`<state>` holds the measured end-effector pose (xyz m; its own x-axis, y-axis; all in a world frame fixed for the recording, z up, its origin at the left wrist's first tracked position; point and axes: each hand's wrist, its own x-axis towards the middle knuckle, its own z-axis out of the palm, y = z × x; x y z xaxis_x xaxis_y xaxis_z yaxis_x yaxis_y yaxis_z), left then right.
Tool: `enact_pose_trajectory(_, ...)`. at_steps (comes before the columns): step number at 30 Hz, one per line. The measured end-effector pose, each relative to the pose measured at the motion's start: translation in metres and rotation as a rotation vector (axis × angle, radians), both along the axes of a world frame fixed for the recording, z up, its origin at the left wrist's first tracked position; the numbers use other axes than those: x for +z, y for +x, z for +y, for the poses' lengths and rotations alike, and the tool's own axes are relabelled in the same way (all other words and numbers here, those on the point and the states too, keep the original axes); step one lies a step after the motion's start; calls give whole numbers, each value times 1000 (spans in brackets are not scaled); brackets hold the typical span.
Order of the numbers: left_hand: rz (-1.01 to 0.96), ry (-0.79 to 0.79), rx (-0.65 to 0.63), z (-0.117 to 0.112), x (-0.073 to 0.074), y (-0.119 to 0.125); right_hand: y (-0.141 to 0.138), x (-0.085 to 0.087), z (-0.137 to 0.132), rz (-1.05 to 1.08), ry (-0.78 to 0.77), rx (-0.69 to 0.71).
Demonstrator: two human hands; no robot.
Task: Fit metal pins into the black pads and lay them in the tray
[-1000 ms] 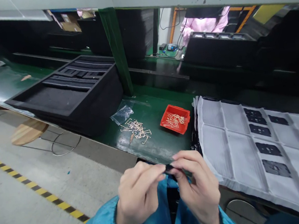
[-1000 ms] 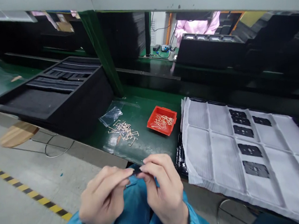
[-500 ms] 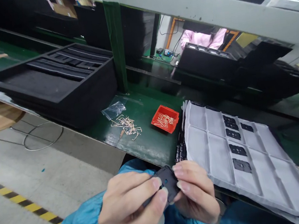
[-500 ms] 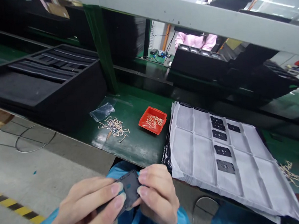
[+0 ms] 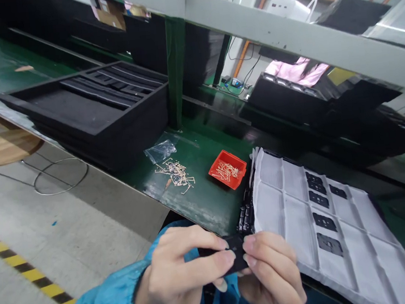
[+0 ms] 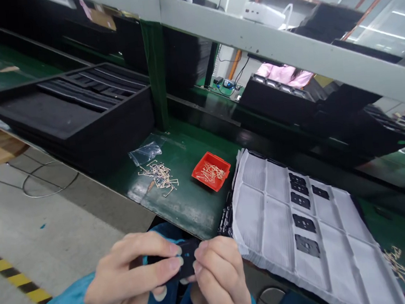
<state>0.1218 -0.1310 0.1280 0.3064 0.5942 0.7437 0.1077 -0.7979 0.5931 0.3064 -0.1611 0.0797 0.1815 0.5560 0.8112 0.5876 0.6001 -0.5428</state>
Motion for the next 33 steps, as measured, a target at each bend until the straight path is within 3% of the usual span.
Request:
enact_pose_trajectory(3,-31,5,-1,3,-6,1,-4,11,5,-83,337,-72)
enact_pose_trajectory(5,0,47,-1,5,-4,1,-8,18,10,-93,390,-74)
enact_pose_trajectory(10,-47,157,31,11,7,1,-12,30,20,7,325,-20)
enact_pose_trajectory(16,34,161,28,11,10,10,0,34,24,-135,399,19)
enact_pose_trajectory(19,77,190,8,11,4,9,11,24,27,-171,290,49)
enact_pose_trajectory(21,120,70,12,24,-6,-1,13,8,31,-128,152,67)
enact_pose_trajectory(24,175,-325,146,81,-23,-18,5,-32,35,-49,-60,67)
enact_pose_trajectory(27,229,-512,273,177,-31,-2,-9,-79,35,229,-470,-19)
enact_pose_trajectory(30,369,-639,219,272,-27,66,-20,-113,40,277,-602,-11)
enact_pose_trajectory(33,519,-689,115,328,-19,144,-23,-125,50,311,-686,-7)
